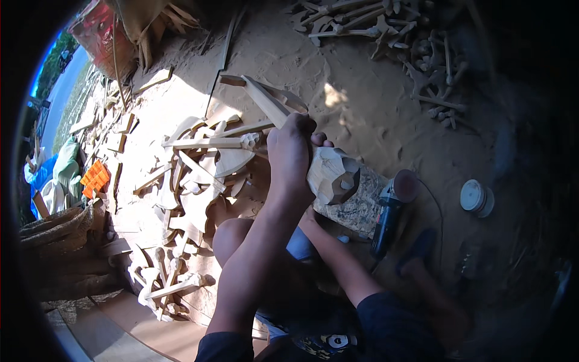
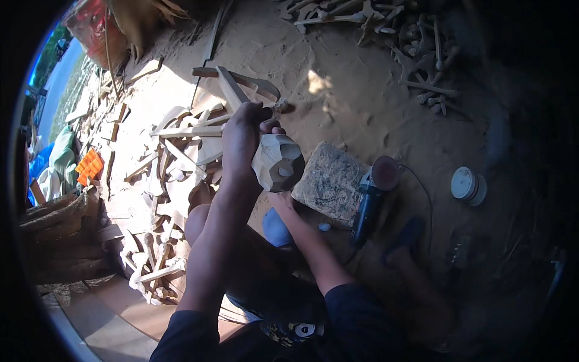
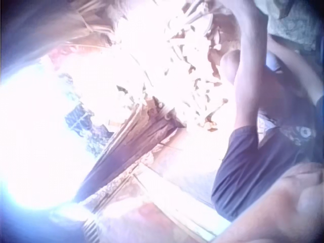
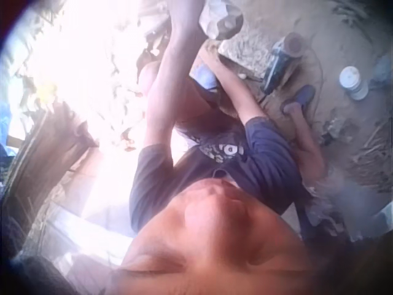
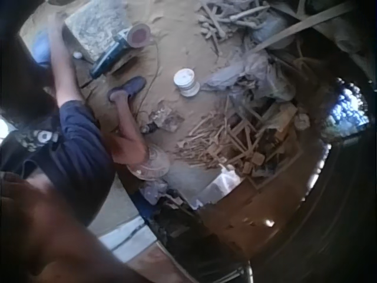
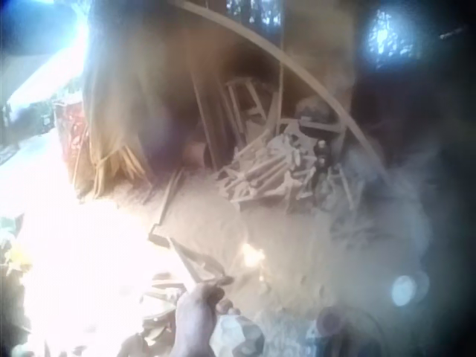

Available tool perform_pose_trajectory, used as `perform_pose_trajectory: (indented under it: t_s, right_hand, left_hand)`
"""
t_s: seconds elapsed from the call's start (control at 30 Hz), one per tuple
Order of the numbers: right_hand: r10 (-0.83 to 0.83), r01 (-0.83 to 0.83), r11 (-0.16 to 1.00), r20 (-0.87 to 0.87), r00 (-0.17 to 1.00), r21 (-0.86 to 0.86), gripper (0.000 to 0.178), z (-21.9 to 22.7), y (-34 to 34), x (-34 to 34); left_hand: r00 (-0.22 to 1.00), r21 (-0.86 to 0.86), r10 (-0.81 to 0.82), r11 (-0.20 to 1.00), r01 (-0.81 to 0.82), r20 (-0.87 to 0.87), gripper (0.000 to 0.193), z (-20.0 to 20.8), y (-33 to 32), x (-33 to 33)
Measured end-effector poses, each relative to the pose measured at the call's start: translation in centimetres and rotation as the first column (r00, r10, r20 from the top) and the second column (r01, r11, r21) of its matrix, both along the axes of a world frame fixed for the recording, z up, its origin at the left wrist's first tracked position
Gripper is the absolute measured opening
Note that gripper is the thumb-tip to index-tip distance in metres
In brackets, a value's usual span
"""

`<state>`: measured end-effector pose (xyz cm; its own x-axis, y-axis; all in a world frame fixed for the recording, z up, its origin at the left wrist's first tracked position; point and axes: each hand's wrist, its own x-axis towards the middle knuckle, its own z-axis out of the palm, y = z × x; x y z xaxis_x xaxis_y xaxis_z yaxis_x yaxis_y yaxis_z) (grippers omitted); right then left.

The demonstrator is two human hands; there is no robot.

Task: The person sands the surface of a wooden axe handle and a decorative wooden object using a power sander. They apply glue to a joint on the decorative object and continue sanding different sections by hand and with the tool.

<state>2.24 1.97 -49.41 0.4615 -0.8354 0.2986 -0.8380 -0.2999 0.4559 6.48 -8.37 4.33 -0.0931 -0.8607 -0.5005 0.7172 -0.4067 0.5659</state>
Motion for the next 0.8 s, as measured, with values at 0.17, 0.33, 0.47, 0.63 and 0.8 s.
perform_pose_trajectory:
  t_s: [0.17, 0.33, 0.47, 0.63, 0.8]
  right_hand:
    - [-0.077, -0.197, 0.802, 0.425, 0.902, 0.563, 0.012, 11.5, 2.1, 4.0]
    - [-0.336, -0.125, 0.925, 0.925, 0.178, 0.36, 0.01, 33.1, 3.5, 0.3]
    - [-0.065, 0.197, 0.977, 0.992, -0.109, 0.086, 0.016, 46.6, 3.9, -6.5]
    - [0.187, -0.031, 0.982, 0.955, 0.232, -0.185, 0.017, 56.7, 1.6, -8.5]
    - [0.281, -0.219, 0.958, 0.734, 0.619, -0.182, 0.025, 56.7, 0.3, -9.9]
  left_hand:
    - [0.996, 0.029, 0.055, 0.998, -0.053, -0.073, 0.01, -2.0, -1.3, 2.5]
    - [0.992, 0.048, 0.081, 0.996, -0.077, -0.099, 0.011, -3.0, -1.5, 2.5]
    - [0.996, 0.041, 0.086, 0.996, -0.085, -0.024, 0.01, -1.4, -1.3, 0.2]
    - [0.978, -0.015, 0.107, 0.994, -0.106, 0.18, 0.014, -0.8, -0.7, -0.4]
    - [0.974, -0.008, 0.143, 0.99, -0.144, 0.173, 0.014, -1.3, -0.6, -1.7]
